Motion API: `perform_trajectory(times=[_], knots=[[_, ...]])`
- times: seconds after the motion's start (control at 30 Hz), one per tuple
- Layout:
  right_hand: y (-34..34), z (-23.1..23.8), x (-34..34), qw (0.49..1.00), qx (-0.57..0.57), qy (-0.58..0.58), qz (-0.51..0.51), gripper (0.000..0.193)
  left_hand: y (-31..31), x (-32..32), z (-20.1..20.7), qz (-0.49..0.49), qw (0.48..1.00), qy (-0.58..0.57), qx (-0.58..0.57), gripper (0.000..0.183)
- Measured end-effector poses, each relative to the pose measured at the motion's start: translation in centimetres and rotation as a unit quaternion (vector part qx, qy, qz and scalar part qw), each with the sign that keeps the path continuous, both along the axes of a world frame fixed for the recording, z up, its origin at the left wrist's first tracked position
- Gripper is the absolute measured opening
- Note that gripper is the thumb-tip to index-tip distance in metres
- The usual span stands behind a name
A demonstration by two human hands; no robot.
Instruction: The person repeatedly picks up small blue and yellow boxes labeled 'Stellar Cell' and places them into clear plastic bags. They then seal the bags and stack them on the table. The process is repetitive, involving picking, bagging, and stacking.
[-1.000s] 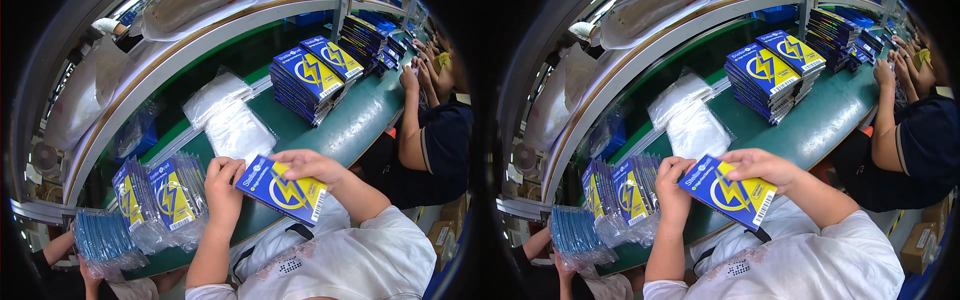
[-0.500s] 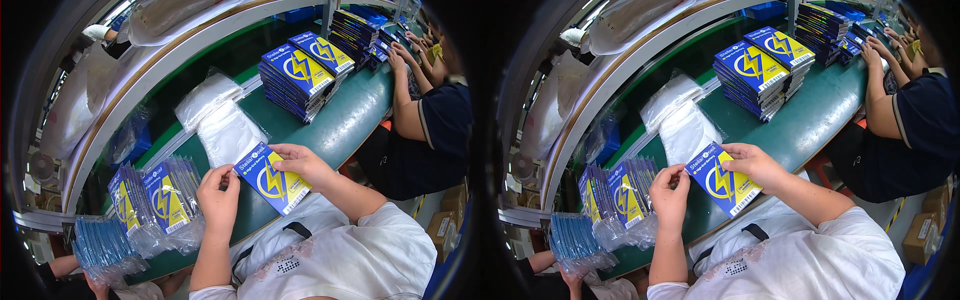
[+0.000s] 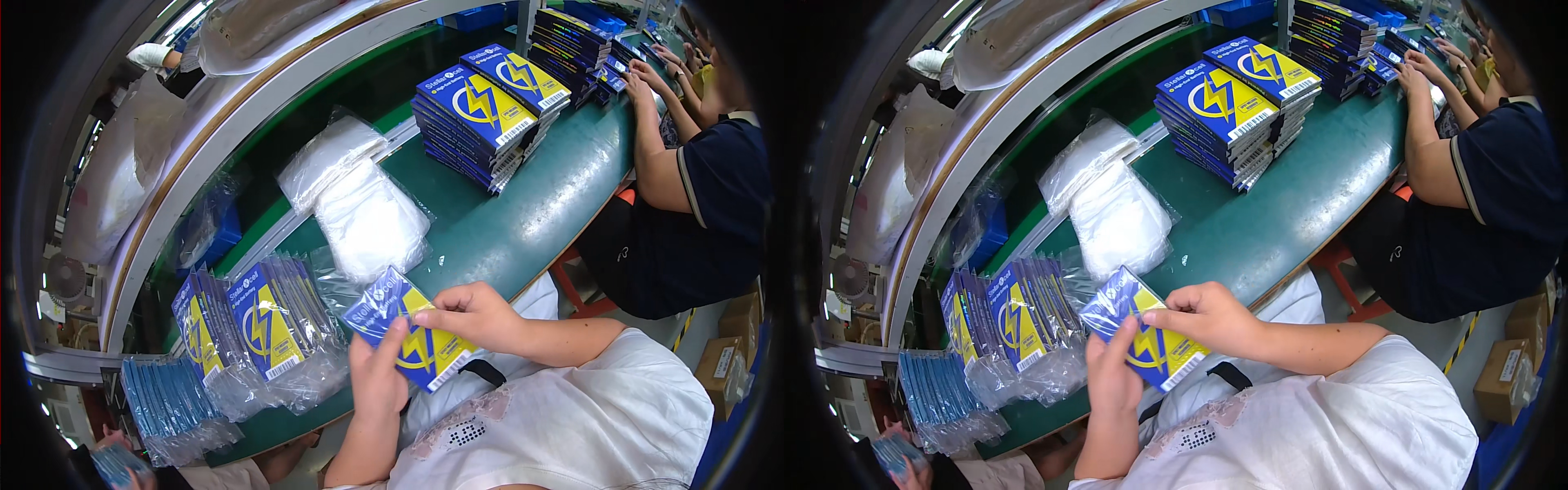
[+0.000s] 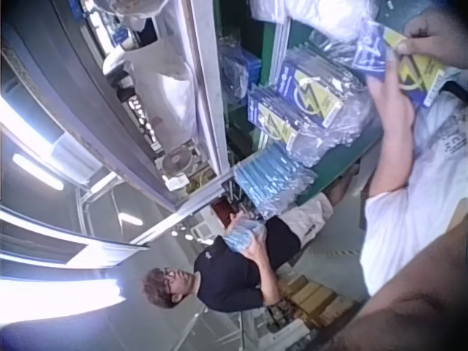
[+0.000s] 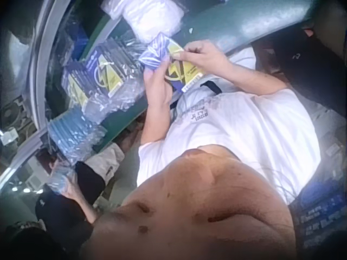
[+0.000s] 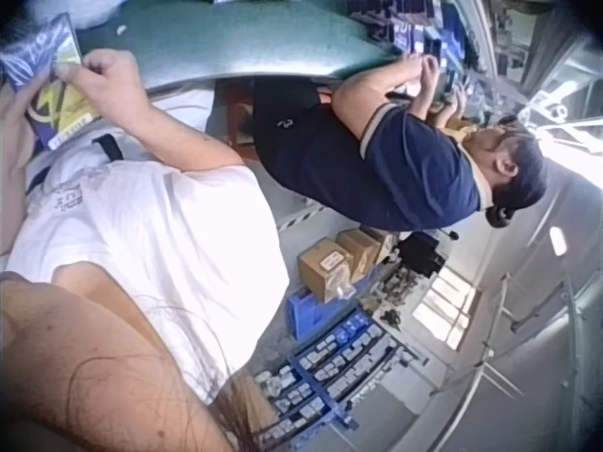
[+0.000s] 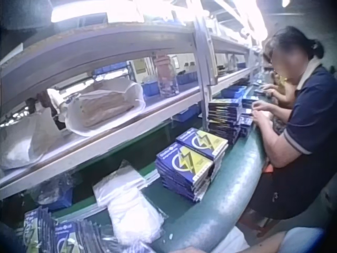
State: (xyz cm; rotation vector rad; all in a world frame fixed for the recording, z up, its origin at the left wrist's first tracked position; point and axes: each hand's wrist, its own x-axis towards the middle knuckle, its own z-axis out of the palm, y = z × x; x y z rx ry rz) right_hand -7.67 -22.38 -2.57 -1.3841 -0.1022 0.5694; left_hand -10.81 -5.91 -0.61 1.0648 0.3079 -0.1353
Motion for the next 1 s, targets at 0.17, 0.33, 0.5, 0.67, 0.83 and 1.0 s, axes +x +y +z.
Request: perform_trajectory(times=[0.17, 0.33, 0.5, 0.67, 0.83, 1.0], knots=[[-2.1, 4.6, 0.8, 0.961, -0.049, -0.222, 0.159, 0.069, 0.9, 1.1, 2.3, 0.059, 0.996, -0.026, -0.067, 0.031], [-1.9, 4.7, 2.3, 0.803, -0.144, -0.571, -0.087, 0.071, -2.3, -1.2, 3.4, -0.127, 0.989, -0.076, -0.032, 0.042], [-2.3, 6.1, 0.6, 0.787, -0.038, -0.584, -0.196, 0.036, -1.1, -0.4, 2.7, -0.249, 0.966, -0.074, 0.003, 0.050], [0.8, 4.4, 0.2, 0.799, -0.012, -0.598, 0.057, 0.028, 0.1, 0.3, 2.8, -0.211, 0.972, 0.032, -0.101, 0.051], [1.7, 5.3, 0.4, 0.811, 0.075, -0.552, 0.179, 0.041, 0.7, 0.3, 6.3, -0.043, 0.971, -0.110, 0.208, 0.047], [0.3, 4.7, 1.9, 0.863, 0.033, -0.476, 0.167, 0.045, 4.0, 0.3, 6.2, 0.239, 0.811, -0.356, 0.399, 0.041]])
